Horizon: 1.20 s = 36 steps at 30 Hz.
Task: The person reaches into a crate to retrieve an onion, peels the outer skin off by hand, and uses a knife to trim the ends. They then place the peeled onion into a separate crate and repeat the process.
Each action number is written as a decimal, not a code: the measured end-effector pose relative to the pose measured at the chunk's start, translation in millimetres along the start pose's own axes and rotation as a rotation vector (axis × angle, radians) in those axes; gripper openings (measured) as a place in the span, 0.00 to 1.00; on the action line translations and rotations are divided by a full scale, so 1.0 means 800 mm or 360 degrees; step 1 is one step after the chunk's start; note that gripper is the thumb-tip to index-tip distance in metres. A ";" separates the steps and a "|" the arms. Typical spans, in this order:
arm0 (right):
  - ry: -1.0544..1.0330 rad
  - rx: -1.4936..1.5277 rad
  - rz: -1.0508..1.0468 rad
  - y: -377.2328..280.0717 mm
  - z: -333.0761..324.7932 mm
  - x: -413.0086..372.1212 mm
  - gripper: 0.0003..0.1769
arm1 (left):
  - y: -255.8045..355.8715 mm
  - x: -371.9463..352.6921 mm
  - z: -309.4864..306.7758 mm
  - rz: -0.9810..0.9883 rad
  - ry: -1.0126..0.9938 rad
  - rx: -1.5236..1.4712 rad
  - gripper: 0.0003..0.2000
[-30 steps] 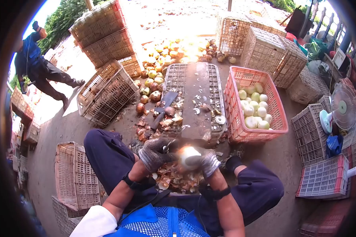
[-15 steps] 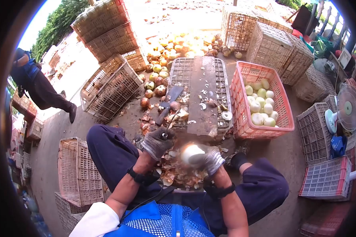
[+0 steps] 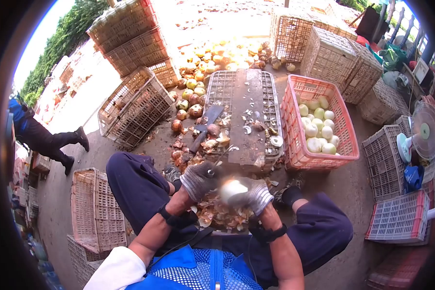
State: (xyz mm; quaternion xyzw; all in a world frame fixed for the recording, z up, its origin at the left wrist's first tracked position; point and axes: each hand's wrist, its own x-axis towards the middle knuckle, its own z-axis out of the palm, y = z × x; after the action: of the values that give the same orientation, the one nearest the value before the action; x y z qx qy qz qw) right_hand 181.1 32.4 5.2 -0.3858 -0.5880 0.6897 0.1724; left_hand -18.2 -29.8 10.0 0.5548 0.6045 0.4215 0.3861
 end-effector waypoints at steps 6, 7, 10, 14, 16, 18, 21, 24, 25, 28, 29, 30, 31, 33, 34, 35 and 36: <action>-0.0085 -0.0033 -0.0139 -0.036 0.008 -0.013 0.47 | -0.045 0.019 -0.017 0.0154 0.0290 0.0328 0.11; -0.0100 0.0066 -0.0168 -0.037 0.009 -0.014 0.47 | -0.042 0.023 -0.017 0.0009 0.0366 0.0243 0.10; -0.0179 0.0508 -0.0168 -0.054 0.014 -0.024 0.48 | -0.072 0.031 -0.026 -0.0175 0.0550 0.0817 0.12; 0.0032 0.0375 -0.0253 -0.011 0.002 -0.012 0.51 | -0.011 0.017 -0.035 -0.0068 0.0282 0.0729 0.15; 0.0085 0.0409 -0.0204 -0.008 0.000 -0.012 0.52 | -0.023 0.008 -0.022 0.0167 0.0151 0.0626 0.13; 0.0099 0.0497 -0.0279 -0.006 0.000 -0.009 0.43 | 0.007 0.002 -0.009 -0.0007 -0.0028 0.0627 0.11; 0.0050 0.0455 -0.0244 -0.012 0.002 -0.007 0.38 | -0.007 0.002 0.016 0.0268 -0.0070 0.0732 0.08; 0.0233 0.0282 -0.0149 0.046 -0.007 0.021 0.43 | -0.009 -0.002 0.026 0.0167 -0.0178 0.0867 0.10; 0.0263 0.0281 -0.0154 0.052 -0.010 0.021 0.42 | -0.010 -0.003 0.029 0.0181 -0.0191 0.0854 0.11; 0.0361 0.0271 -0.0181 0.033 -0.010 0.015 0.42 | -0.001 0.003 0.017 0.0261 -0.0388 0.0989 0.12; 0.0369 0.0196 -0.0176 0.023 -0.011 0.011 0.43 | -0.002 0.003 0.013 0.0302 -0.0444 0.1064 0.12; 0.0376 0.0122 -0.0172 0.011 -0.011 0.007 0.43 | -0.006 0.004 0.011 0.0417 -0.0396 0.1115 0.12; 0.0380 0.0047 -0.0168 0.003 -0.011 0.005 0.43 | -0.006 0.004 0.011 0.0363 -0.0451 0.1150 0.10; 0.0376 -0.0154 -0.0149 -0.002 -0.012 0.006 0.44 | 0.009 0.005 0.006 0.0251 -0.0560 0.1220 0.15; 0.0374 -0.0255 -0.0140 -0.005 -0.011 0.006 0.44 | 0.009 0.006 0.006 0.0280 -0.0576 0.1243 0.16; 0.0349 -0.0250 -0.0132 -0.010 -0.010 0.004 0.44 | 0.008 0.006 0.005 0.0309 -0.0591 0.1263 0.16; 0.0323 -0.0246 -0.0125 -0.016 -0.009 0.002 0.43 | 0.008 0.006 0.006 0.0338 -0.0603 0.1283 0.17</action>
State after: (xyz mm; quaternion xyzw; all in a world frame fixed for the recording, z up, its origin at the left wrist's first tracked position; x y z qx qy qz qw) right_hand 182.3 41.6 16.5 -0.4424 -0.6335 0.5925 0.2276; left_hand -12.2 -24.3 14.1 0.7870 0.5787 0.0810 0.1979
